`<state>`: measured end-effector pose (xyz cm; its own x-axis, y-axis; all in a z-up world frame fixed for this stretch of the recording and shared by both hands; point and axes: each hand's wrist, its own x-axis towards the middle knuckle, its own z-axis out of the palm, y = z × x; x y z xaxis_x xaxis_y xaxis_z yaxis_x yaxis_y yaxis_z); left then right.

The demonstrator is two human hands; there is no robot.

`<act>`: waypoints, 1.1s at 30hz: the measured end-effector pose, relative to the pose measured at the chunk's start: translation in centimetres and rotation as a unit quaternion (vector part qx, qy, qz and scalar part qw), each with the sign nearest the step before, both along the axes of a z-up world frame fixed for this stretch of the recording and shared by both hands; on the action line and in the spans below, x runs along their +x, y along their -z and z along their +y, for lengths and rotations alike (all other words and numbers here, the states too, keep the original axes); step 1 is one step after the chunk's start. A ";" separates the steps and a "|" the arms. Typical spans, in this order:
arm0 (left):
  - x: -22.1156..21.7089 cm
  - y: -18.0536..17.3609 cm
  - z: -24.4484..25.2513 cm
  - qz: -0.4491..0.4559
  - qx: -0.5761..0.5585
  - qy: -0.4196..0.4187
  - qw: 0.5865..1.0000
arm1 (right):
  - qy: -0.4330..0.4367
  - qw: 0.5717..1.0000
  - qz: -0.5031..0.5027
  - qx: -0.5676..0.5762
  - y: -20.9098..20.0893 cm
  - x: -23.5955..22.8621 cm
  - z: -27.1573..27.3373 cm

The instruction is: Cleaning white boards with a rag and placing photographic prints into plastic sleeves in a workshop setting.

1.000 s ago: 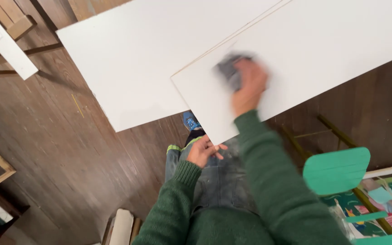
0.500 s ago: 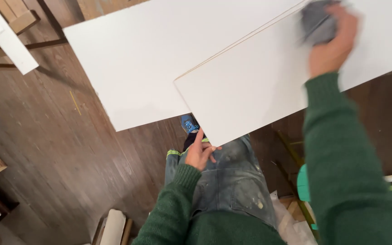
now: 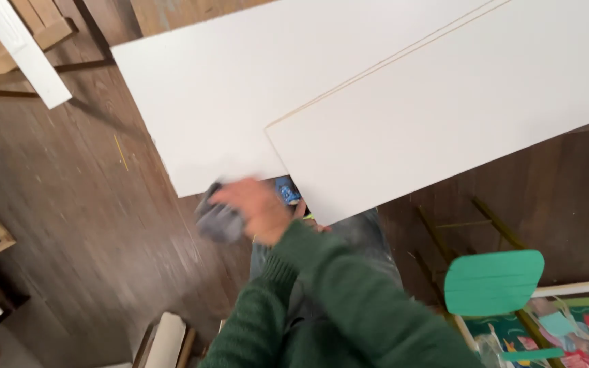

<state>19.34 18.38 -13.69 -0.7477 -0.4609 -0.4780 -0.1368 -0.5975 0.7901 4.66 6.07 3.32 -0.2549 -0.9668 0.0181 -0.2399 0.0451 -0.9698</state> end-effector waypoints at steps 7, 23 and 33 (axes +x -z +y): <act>-7.2 -12.9 -7.0 -0.287 -0.017 0.142 0.947 | 0.380 0.917 -0.124 -0.016 10.8 -30.3 11.8; -2.6 -6.5 -2.1 -0.049 0.167 -0.003 0.985 | -0.057 0.996 -0.030 -0.057 -0.4 -5.0 0.4; -6.3 -10.6 -7.1 -0.176 0.061 0.153 0.971 | 0.498 0.853 0.155 0.003 16.6 -42.4 25.1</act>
